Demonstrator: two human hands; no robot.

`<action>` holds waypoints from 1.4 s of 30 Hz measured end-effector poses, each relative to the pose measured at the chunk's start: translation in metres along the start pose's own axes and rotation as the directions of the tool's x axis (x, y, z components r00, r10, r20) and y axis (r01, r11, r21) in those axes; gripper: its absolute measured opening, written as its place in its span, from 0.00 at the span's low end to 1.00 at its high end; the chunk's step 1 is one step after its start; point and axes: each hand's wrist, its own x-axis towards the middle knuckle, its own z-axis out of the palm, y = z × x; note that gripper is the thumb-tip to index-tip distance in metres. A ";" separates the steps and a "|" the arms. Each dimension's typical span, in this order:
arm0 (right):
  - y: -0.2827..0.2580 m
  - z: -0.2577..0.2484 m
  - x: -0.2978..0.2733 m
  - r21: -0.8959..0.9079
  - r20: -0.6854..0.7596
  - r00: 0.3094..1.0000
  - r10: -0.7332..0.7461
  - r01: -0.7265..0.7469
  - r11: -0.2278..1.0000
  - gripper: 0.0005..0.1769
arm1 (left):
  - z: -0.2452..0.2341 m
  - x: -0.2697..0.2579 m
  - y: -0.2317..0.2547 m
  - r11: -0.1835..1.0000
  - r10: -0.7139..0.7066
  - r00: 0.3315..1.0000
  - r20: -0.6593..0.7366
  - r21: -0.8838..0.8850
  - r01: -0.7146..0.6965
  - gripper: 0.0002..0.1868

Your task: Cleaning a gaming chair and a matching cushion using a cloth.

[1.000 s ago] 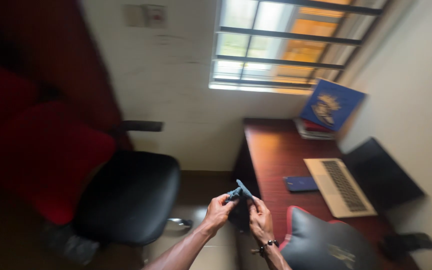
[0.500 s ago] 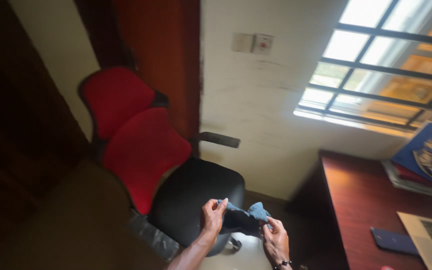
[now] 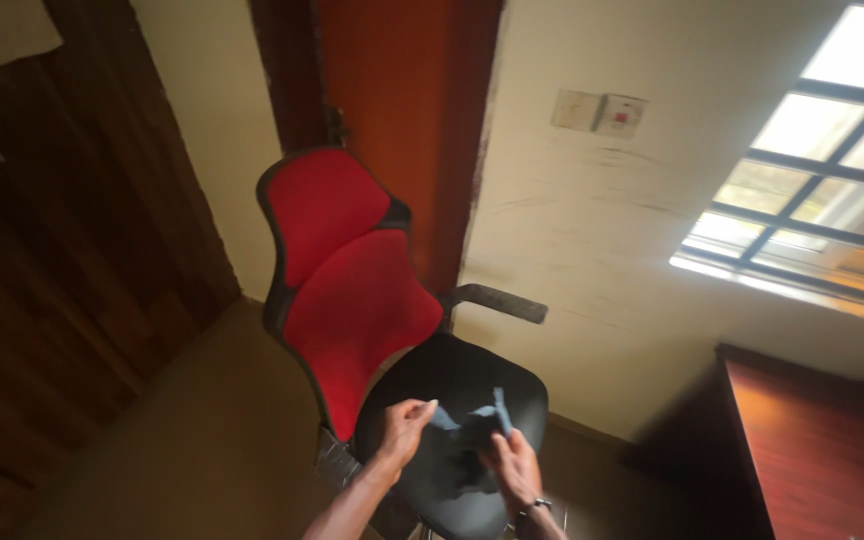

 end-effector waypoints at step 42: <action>-0.056 -0.042 0.417 -0.914 0.367 0.897 -0.245 0.397 0.083 0.30 | 0.160 0.224 -0.052 0.460 -0.252 0.960 -0.126 0.857 0.233 0.36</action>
